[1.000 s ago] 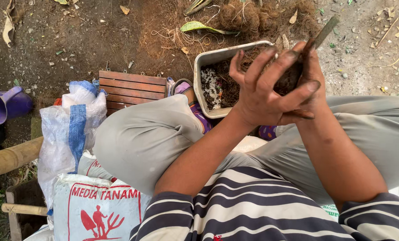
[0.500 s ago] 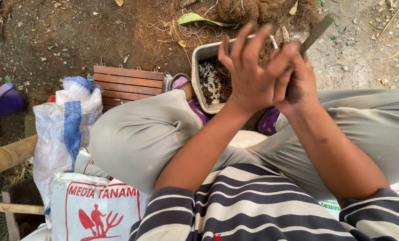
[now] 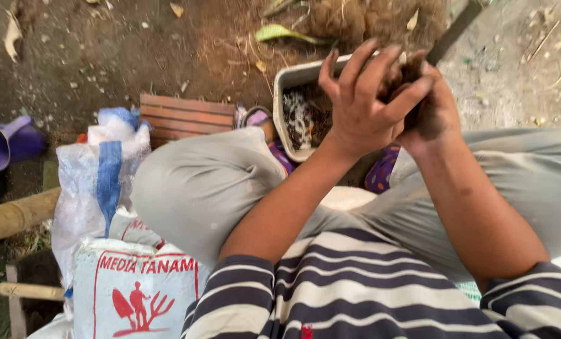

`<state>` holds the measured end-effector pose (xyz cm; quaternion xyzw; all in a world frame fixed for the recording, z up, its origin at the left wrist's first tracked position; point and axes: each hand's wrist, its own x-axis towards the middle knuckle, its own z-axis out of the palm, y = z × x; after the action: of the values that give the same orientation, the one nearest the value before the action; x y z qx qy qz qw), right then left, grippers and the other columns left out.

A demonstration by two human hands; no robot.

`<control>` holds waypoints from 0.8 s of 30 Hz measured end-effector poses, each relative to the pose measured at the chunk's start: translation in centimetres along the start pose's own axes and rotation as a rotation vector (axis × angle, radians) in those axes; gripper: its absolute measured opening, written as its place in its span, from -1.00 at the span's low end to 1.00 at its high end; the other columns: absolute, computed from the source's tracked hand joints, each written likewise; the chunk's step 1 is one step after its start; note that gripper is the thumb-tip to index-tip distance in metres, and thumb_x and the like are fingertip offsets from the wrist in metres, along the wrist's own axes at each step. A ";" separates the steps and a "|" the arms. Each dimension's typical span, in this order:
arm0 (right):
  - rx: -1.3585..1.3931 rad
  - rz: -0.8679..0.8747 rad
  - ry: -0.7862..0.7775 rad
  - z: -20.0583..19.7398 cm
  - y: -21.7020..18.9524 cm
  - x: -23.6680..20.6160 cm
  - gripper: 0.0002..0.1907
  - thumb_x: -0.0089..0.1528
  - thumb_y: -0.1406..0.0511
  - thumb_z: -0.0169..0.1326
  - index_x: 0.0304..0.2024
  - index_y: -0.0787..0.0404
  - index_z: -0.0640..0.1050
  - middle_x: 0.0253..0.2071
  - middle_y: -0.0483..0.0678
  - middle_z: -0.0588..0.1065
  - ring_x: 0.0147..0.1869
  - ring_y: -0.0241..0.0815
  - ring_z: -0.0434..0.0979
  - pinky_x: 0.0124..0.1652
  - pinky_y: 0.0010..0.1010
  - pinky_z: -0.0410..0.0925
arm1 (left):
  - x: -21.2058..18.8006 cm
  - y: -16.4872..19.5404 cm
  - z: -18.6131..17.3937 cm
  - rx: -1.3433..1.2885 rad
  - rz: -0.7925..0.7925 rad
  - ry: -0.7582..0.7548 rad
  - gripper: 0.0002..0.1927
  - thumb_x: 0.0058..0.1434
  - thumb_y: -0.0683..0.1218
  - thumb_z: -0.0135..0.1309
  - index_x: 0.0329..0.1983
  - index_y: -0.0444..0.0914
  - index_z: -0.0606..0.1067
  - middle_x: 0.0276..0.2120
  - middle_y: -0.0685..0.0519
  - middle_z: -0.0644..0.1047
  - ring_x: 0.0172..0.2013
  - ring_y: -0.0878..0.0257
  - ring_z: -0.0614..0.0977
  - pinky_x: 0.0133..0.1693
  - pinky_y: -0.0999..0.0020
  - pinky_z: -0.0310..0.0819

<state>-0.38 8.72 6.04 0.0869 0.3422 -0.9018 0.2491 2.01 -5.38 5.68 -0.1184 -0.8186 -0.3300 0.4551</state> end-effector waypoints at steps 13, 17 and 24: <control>-0.003 -0.164 0.036 3.2 0.9 -0.7 -0.83 0.48 0.27 0.13 -0.11 0.19 0.42 -0.28 -0.11 0.44 -0.18 -0.23 0.49 -0.09 -0.39 0.46 | -0.1 -0.6 -0.8 -0.160 -0.249 0.004 -0.51 0.52 0.05 -0.07 0.46 0.03 0.14 0.38 -0.02 0.18 0.36 0.07 0.22 0.34 0.04 -0.04; -0.209 -0.171 0.075 3.3 -0.5 -1.6 -0.74 0.33 0.30 0.01 0.06 0.22 0.44 -0.13 0.01 0.54 -0.07 -0.14 0.57 -0.03 -0.38 0.47 | -0.1 0.6 -1.1 -0.289 -0.338 0.016 -0.44 0.54 0.17 -0.15 0.51 -0.06 0.08 0.40 -0.08 0.17 0.34 0.08 0.23 0.33 0.07 0.03; -0.093 -0.200 -0.016 1.4 0.2 -1.5 -0.73 0.38 0.44 0.08 0.11 0.18 0.42 -0.03 -0.05 0.50 0.03 -0.17 0.58 0.06 -0.37 0.50 | -0.4 2.6 -1.0 -0.264 -0.264 -0.020 -0.43 0.55 0.27 -0.24 0.52 0.02 0.06 0.43 -0.04 0.15 0.36 0.10 0.22 0.33 0.10 0.02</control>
<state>1.03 8.25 7.51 0.0334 0.3888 -0.9060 0.1641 4.18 -4.00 6.81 -0.0717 -0.7810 -0.4903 0.3801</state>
